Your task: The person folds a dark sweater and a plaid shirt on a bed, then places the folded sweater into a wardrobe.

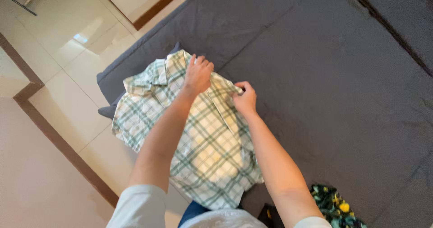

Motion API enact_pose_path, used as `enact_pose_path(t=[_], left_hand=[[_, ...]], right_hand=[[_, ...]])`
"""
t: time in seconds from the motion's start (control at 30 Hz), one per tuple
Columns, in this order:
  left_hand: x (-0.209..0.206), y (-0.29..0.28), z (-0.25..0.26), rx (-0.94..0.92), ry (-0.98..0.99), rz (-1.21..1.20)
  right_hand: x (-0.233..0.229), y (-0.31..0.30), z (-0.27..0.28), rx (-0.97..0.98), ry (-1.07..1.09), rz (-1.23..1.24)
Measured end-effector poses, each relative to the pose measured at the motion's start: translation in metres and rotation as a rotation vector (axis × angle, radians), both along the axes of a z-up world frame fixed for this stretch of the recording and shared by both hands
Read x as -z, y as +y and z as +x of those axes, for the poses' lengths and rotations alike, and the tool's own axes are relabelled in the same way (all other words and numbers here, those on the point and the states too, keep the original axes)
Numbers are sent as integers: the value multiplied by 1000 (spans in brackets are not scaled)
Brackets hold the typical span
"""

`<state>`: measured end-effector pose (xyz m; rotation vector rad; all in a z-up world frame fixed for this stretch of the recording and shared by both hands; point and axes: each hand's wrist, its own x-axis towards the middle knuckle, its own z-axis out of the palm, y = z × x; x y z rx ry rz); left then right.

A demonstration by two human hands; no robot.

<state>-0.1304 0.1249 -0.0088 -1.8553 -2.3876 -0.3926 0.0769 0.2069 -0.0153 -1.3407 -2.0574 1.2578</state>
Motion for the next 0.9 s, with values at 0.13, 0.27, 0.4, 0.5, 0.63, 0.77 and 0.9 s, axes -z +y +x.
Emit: enact_pose_path(t=[0.13, 0.27, 0.4, 0.5, 0.63, 0.77, 0.9], left_hand=[[-19, -23, -4, 30, -46, 105], [-44, -64, -7, 101, -13, 197], [-47, -105, -5, 62, -28, 237], [-39, -131, -3, -3, -100, 158], [-28, -153, 5, -30, -47, 223], [-19, -158, -3, -74, -185, 81], [-17, -159, -4, -89, -216, 72]], right_hand=[[-19, -20, 4, -30, 78, 27], [-40, -55, 12, -59, 94, 156], [-51, -99, 20, -170, 0, 273], [-46, -133, 23, -209, -38, 334], [-35, -163, 27, -231, -41, 382], [-28, -168, 23, -207, -38, 495], [-30, -171, 24, -179, 0, 536]])
